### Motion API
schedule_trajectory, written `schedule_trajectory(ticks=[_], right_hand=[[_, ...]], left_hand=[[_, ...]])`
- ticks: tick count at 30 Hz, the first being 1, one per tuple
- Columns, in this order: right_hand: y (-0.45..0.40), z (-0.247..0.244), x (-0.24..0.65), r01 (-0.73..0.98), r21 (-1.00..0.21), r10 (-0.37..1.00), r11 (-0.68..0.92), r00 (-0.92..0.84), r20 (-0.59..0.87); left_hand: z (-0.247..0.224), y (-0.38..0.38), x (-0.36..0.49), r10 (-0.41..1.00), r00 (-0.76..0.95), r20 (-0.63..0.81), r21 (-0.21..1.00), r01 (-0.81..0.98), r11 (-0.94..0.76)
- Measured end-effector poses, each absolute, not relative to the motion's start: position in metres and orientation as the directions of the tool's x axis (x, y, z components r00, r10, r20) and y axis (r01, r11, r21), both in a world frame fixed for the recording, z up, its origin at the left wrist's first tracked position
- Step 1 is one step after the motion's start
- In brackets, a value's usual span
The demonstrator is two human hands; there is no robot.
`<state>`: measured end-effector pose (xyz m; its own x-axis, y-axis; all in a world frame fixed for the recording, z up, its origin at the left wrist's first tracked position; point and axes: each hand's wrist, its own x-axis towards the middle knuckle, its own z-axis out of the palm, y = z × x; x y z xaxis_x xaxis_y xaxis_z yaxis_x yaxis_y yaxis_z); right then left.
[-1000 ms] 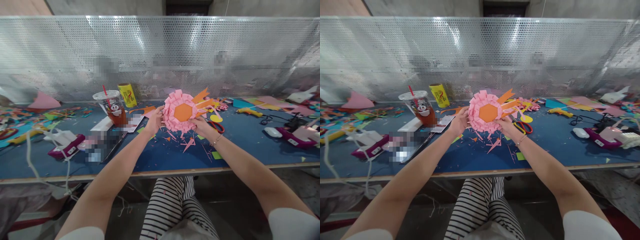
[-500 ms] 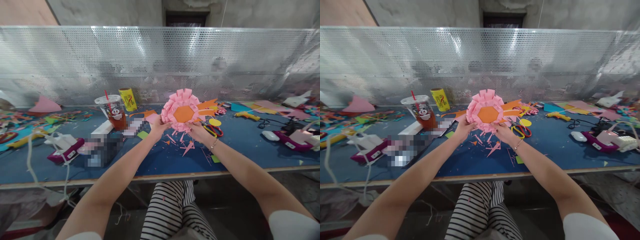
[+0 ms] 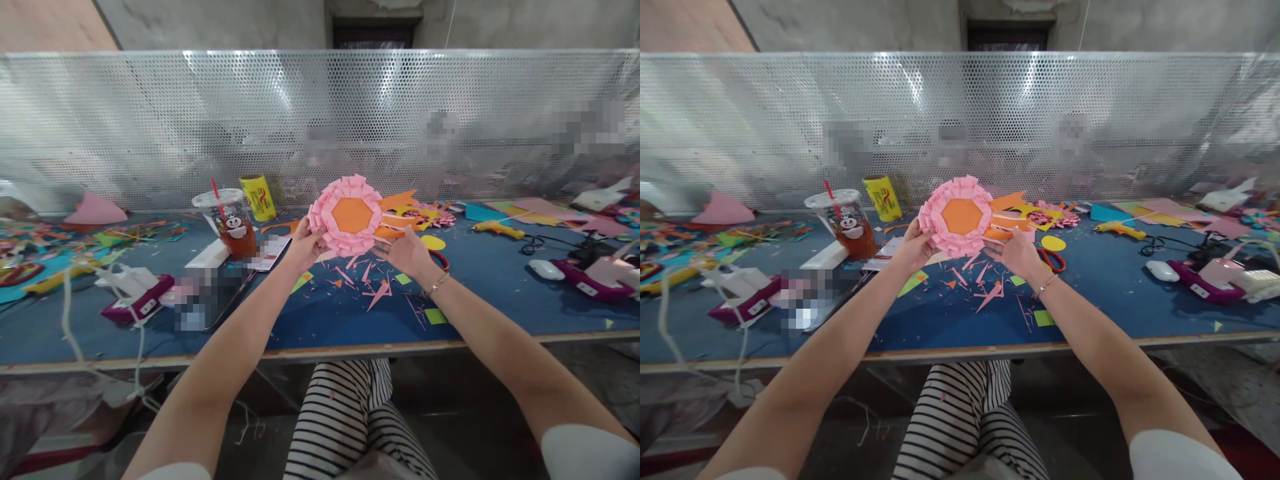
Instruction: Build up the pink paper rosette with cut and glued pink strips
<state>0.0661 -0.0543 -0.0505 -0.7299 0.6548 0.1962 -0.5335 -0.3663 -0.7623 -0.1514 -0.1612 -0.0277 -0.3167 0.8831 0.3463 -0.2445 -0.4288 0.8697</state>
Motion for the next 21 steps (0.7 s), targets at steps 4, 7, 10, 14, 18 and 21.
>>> schedule_trajectory(ticks=[4, 7, 10, 14, 18, 21], right_hand=[[-0.051, -0.050, 0.071, -0.576, -0.755, 0.744, -0.313, -0.642, 0.182], [-0.046, -0.051, 0.074, -0.541, -0.784, 0.752, -0.304, -0.642, 0.151], [-0.045, -0.053, 0.073, -0.495, -0.814, 0.724, -0.302, -0.675, 0.142], [-0.049, -0.054, 0.066, -0.470, -0.844, 0.772, -0.259, -0.626, 0.112], [-0.051, -0.053, 0.064, -0.498, -0.834, 0.846, -0.237, -0.528, 0.076], [-0.048, -0.052, 0.067, -0.496, -0.842, 0.868, -0.211, -0.492, 0.072]], left_hand=[[-0.030, -0.160, -0.153, 0.888, -0.320, 0.331, 0.888, -0.212, -0.408], [-0.031, -0.160, -0.154, 0.891, -0.317, 0.326, 0.896, -0.197, -0.398], [-0.031, -0.161, -0.153, 0.900, -0.301, 0.314, 0.900, -0.208, -0.384], [-0.031, -0.161, -0.147, 0.917, -0.287, 0.277, 0.902, -0.249, -0.351], [-0.035, -0.159, -0.139, 0.912, -0.276, 0.305, 0.875, -0.298, -0.382], [-0.039, -0.159, -0.137, 0.914, -0.263, 0.309, 0.876, -0.296, -0.381]])
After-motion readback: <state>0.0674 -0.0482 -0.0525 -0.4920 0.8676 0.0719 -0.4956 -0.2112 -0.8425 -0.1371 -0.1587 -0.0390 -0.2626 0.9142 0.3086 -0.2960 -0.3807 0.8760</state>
